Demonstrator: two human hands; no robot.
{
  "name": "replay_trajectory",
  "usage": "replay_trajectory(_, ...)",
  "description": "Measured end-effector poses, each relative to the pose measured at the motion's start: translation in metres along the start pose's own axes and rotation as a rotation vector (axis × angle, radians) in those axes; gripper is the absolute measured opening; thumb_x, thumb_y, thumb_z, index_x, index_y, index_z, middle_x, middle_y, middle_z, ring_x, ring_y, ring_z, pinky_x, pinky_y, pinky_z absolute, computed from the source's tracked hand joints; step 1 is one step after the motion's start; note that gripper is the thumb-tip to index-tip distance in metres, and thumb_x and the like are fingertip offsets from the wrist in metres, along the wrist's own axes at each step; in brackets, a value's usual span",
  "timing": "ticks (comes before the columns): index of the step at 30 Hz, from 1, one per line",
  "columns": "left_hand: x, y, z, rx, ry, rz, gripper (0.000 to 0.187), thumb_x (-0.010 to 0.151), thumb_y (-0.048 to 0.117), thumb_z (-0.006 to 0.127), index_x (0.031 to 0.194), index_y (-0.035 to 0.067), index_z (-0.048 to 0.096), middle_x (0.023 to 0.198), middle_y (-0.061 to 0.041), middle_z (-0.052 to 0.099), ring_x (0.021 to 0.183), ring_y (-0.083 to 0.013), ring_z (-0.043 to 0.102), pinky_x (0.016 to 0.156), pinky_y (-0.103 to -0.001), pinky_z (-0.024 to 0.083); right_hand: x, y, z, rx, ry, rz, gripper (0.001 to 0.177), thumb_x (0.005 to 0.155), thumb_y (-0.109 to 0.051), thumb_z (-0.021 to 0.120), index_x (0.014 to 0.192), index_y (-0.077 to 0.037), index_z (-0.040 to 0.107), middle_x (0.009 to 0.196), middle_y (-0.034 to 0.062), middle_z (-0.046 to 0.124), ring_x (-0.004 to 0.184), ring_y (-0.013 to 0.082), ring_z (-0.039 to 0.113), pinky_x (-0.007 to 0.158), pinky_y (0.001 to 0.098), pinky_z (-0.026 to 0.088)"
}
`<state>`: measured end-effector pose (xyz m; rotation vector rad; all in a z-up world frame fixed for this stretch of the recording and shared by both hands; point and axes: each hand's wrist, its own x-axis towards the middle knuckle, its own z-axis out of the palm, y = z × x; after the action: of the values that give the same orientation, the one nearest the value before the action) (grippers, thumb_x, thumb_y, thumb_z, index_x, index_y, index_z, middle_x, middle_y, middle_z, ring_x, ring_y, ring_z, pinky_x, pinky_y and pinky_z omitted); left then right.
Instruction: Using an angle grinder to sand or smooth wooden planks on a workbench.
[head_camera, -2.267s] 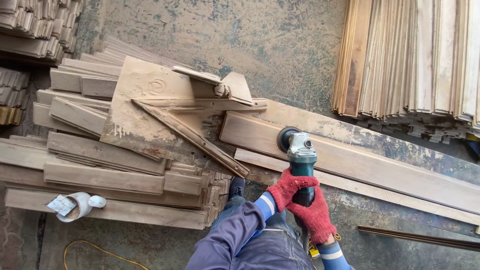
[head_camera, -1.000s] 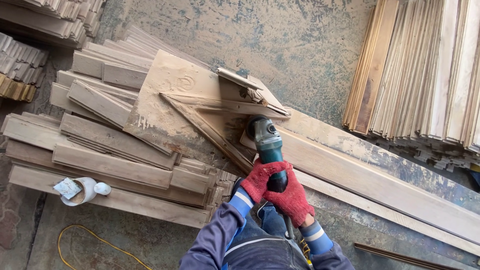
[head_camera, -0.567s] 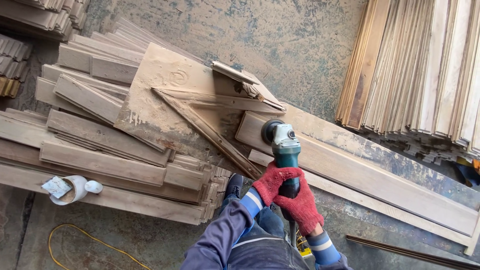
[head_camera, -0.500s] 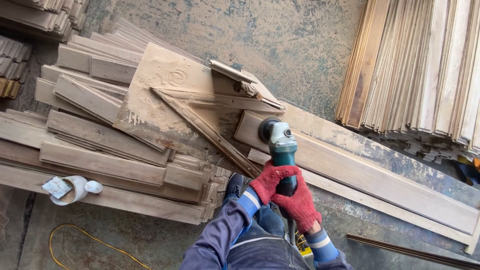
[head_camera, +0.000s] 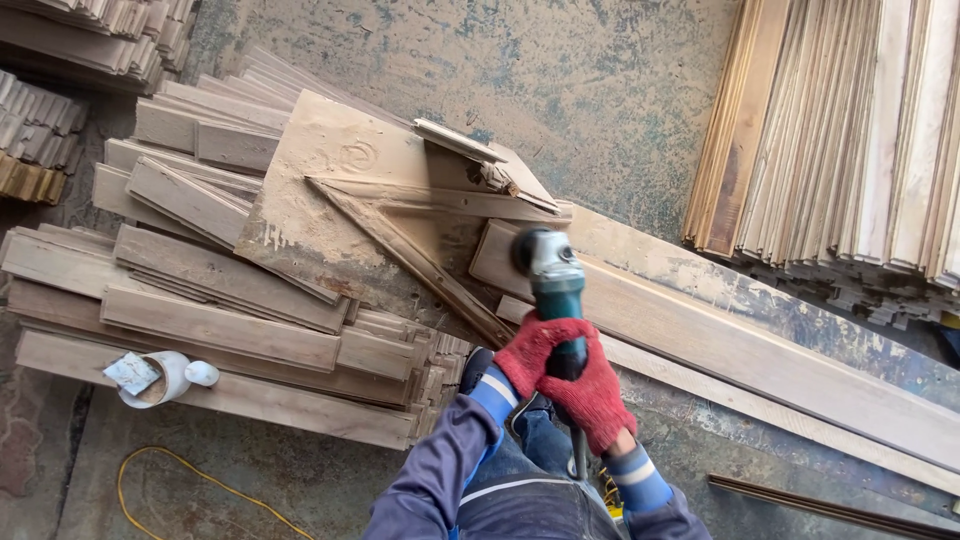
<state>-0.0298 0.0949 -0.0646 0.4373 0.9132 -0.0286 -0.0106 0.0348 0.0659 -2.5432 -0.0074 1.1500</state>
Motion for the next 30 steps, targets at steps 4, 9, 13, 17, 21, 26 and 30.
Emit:
replay_trajectory(4,0.009,-0.019,0.001,0.021,-0.074,-0.020,0.063,0.059,0.020,0.098,0.112,0.003,0.069,0.080,-0.019,0.071,0.074,-0.0360,0.075,0.065,-0.048,0.062,-0.005,0.002,-0.009,0.097,0.030,0.012,0.103,0.049,-0.044,0.093,0.140,-0.021,0.053,0.122,0.0275,0.068,0.122,0.0446,0.063,0.106,0.0544,0.050)
replay_trajectory(9,0.018,-0.004,-0.013,0.021,-0.046,-0.030,0.062,0.063,0.025,0.096,0.115,0.007,0.067,0.080,-0.018,0.070,0.073,-0.0362,0.076,0.067,-0.049,0.064,0.008,0.001,0.007,0.038,0.008,-0.011,0.119,0.048,-0.048,0.093,0.153,-0.034,0.039,0.125,0.0240,0.068,0.124,0.0414,0.063,0.108,0.0530,0.050)
replay_trajectory(13,-0.013,0.039,-0.018,-0.009,0.077,0.034,0.072,0.059,0.025,0.097,0.118,0.005,0.063,0.083,-0.017,0.069,0.079,-0.0331,0.075,0.074,-0.048,0.063,0.016,-0.010,0.018,0.015,-0.063,-0.052,0.122,0.048,-0.049,0.093,0.155,-0.040,0.035,0.131,0.0172,0.067,0.128,0.0361,0.061,0.112,0.0483,0.049)
replay_trajectory(17,-0.031,0.058,-0.011,-0.062,0.105,0.052,0.069,0.058,0.023,0.099,0.116,0.004,0.064,0.084,-0.017,0.070,0.078,-0.0309,0.075,0.073,-0.044,0.063,0.018,-0.017,0.021,-0.037,-0.063,-0.077,0.109,0.044,-0.052,0.094,0.143,-0.039,0.050,0.122,0.0136,0.071,0.121,0.0345,0.066,0.107,0.0476,0.053)
replay_trajectory(21,-0.019,0.029,0.007,0.014,0.024,0.032,0.065,0.058,0.028,0.097,0.112,0.008,0.066,0.080,-0.012,0.069,0.075,-0.0249,0.074,0.068,-0.041,0.063,0.007,-0.012,-0.001,-0.004,-0.034,-0.033,0.104,0.050,-0.046,0.092,0.143,-0.035,0.048,0.121,0.0178,0.071,0.122,0.0371,0.065,0.108,0.0496,0.051)
replay_trajectory(26,-0.035,0.012,0.020,0.123,-0.255,0.004,0.052,0.067,0.021,0.081,0.111,0.000,0.064,0.100,-0.016,0.069,0.087,-0.0268,0.069,0.082,-0.038,0.060,0.012,0.054,-0.013,0.322,-0.022,-0.133,0.100,0.052,-0.012,0.090,0.143,-0.019,0.051,0.114,0.0132,0.073,0.096,0.0260,0.074,0.084,0.0380,0.061)
replay_trajectory(30,-0.015,-0.001,0.006,0.105,-0.289,0.114,0.038,0.070,0.019,0.081,0.101,-0.001,0.070,0.089,-0.012,0.073,0.072,-0.0191,0.068,0.071,-0.029,0.057,0.009,0.033,-0.009,0.269,-0.035,-0.182,0.101,0.051,-0.020,0.094,0.142,-0.017,0.051,0.110,0.0121,0.073,0.094,0.0244,0.075,0.084,0.0368,0.063)
